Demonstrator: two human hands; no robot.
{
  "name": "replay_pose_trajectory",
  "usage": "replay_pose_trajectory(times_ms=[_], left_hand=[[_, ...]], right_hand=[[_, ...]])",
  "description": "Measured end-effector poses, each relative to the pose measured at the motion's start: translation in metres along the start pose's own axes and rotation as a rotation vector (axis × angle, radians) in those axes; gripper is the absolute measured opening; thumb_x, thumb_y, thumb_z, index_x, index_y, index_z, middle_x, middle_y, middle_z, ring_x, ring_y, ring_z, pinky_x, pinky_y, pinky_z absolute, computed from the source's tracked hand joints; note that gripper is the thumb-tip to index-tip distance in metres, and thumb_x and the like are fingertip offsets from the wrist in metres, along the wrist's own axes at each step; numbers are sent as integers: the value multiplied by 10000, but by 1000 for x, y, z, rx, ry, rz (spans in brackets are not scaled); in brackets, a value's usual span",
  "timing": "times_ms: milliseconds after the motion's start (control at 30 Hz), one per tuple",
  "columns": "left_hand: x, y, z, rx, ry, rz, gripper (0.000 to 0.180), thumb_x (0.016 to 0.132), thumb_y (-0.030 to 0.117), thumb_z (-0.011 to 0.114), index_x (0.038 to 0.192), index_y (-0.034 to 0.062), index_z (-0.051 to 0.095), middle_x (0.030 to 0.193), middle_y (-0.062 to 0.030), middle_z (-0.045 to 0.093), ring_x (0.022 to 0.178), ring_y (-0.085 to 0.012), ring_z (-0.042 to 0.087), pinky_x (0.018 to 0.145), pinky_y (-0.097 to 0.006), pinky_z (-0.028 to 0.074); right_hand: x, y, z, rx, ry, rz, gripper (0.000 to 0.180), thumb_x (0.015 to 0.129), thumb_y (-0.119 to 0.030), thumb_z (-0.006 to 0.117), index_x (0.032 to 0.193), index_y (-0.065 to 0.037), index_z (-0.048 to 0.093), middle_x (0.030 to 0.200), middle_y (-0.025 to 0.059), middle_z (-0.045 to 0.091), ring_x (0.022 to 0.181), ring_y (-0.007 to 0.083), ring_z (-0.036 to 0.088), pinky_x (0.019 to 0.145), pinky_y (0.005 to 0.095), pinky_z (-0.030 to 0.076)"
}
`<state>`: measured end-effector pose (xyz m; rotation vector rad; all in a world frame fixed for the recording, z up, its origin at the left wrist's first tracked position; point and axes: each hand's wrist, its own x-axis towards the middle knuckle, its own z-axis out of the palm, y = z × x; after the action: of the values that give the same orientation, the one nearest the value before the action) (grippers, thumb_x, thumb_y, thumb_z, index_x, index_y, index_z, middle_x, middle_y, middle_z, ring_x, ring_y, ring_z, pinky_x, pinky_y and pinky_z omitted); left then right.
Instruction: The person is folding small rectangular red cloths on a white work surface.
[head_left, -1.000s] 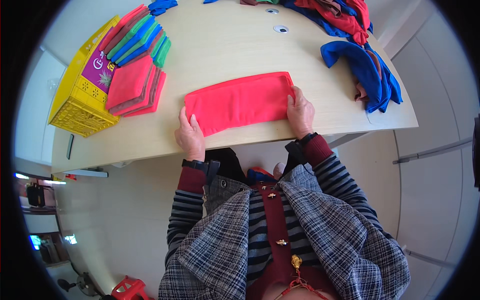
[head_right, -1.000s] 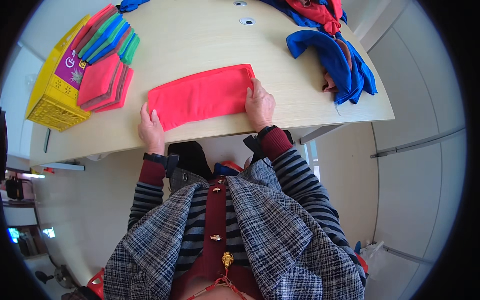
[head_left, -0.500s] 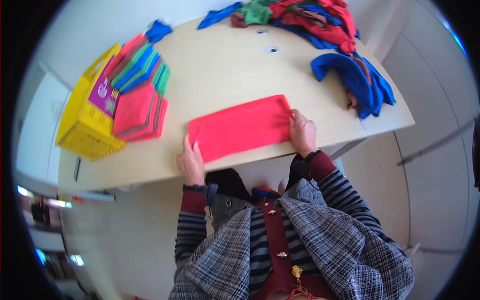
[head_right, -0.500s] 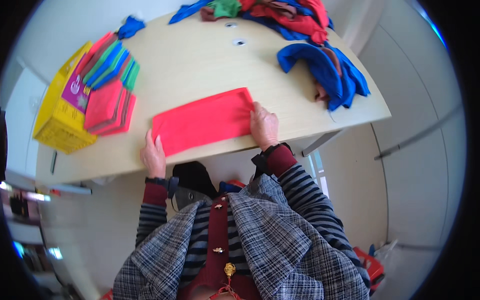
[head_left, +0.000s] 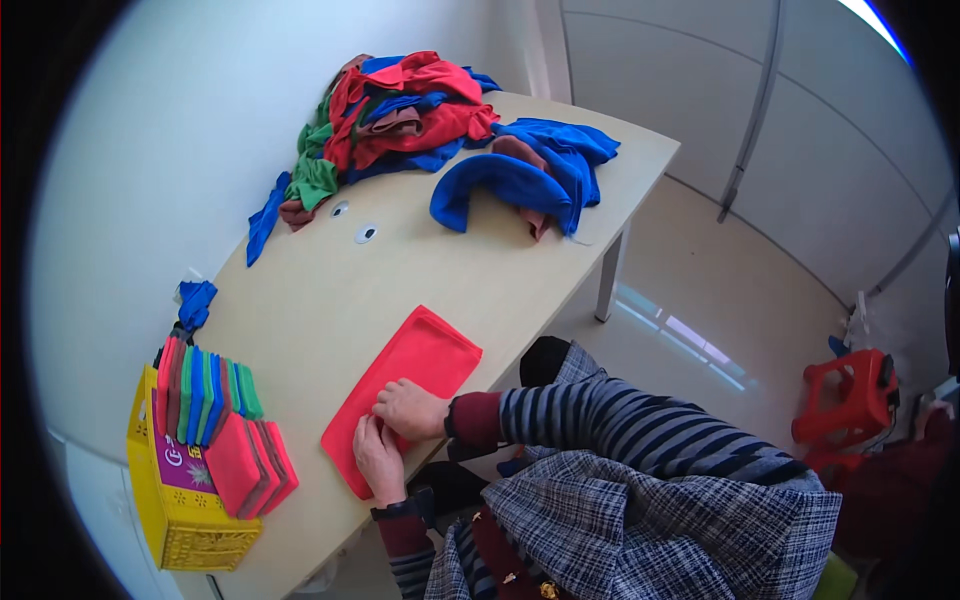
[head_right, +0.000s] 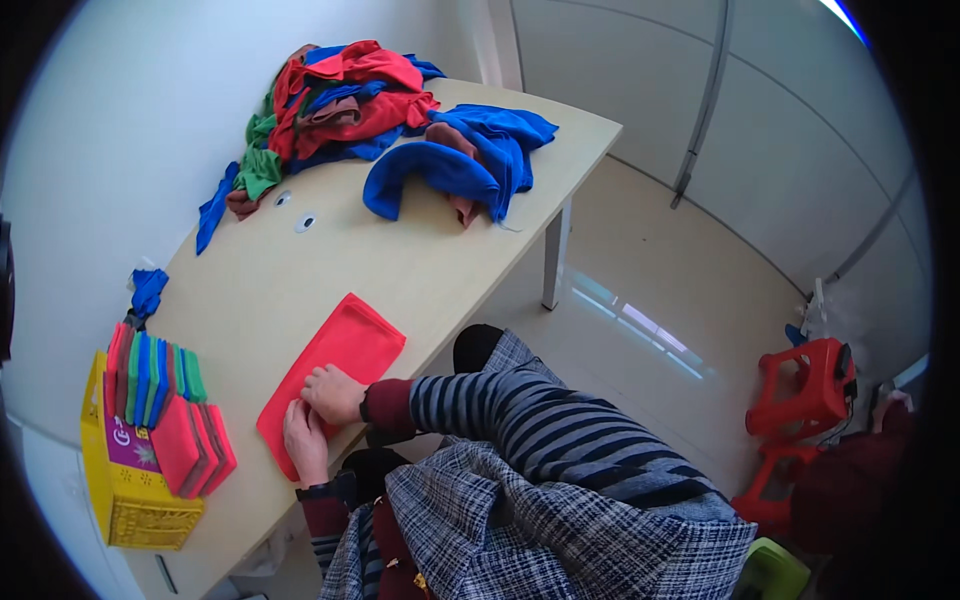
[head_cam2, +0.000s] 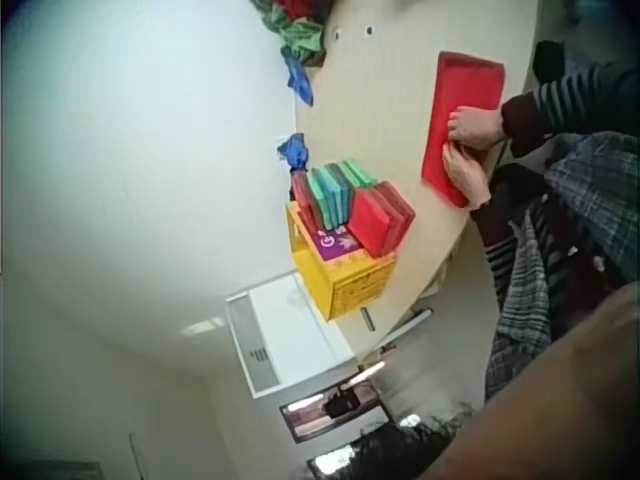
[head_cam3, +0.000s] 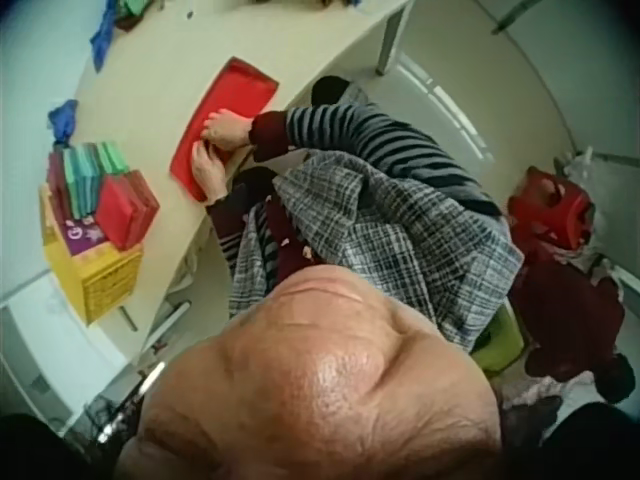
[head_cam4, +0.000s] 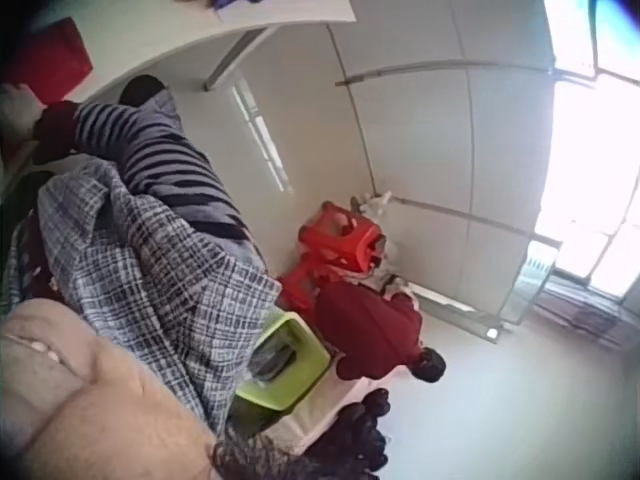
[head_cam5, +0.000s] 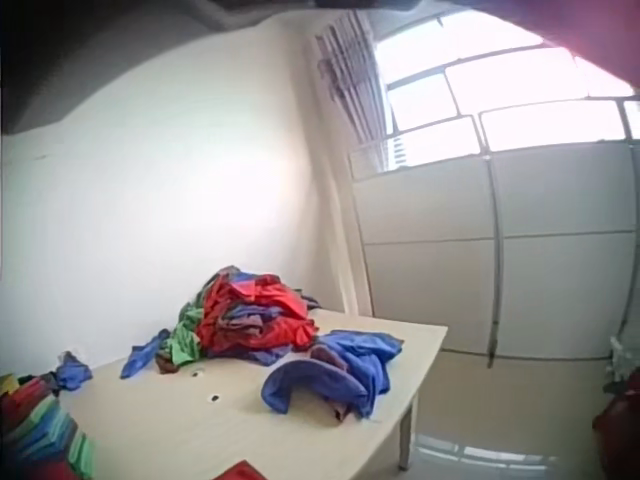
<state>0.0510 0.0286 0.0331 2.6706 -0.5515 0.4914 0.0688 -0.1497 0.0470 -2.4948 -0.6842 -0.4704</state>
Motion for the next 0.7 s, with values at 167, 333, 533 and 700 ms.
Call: replay_pose_trajectory(times_ms=[167,333,533,700], left_hand=[[-9,-3,7,81,-149,-48,527,1027,353,512,1456,46,482,1530,-189,437,1423,-373,390,1169,-519,294],[-18,3,-11,260,-280,-175,629,1042,442,460,1560,103,353,1625,-160,321,1498,-363,280,1200,-568,202],[-19,-11,-10,261,-268,-265,632,1051,468,420,1579,133,329,1646,-144,285,1522,-348,225,1216,-551,168],[-37,-38,-16,242,-218,-355,633,1058,469,395,1585,128,315,1659,-132,263,1529,-330,220,1223,-519,164]], right_hand=[[-7,20,9,-36,-109,76,387,911,-320,602,1213,-82,644,1285,77,601,1261,287,498,1074,474,348],[-20,39,-5,-152,-202,197,665,978,-521,502,1519,-137,452,1623,73,353,1511,321,251,1234,535,134],[-32,77,-46,-278,-184,307,616,1018,-477,465,1534,-143,425,1611,105,365,1499,332,281,1215,530,198],[-40,102,-41,-323,-147,297,573,1043,-435,435,1539,-148,410,1618,108,347,1488,344,294,1198,508,230]])
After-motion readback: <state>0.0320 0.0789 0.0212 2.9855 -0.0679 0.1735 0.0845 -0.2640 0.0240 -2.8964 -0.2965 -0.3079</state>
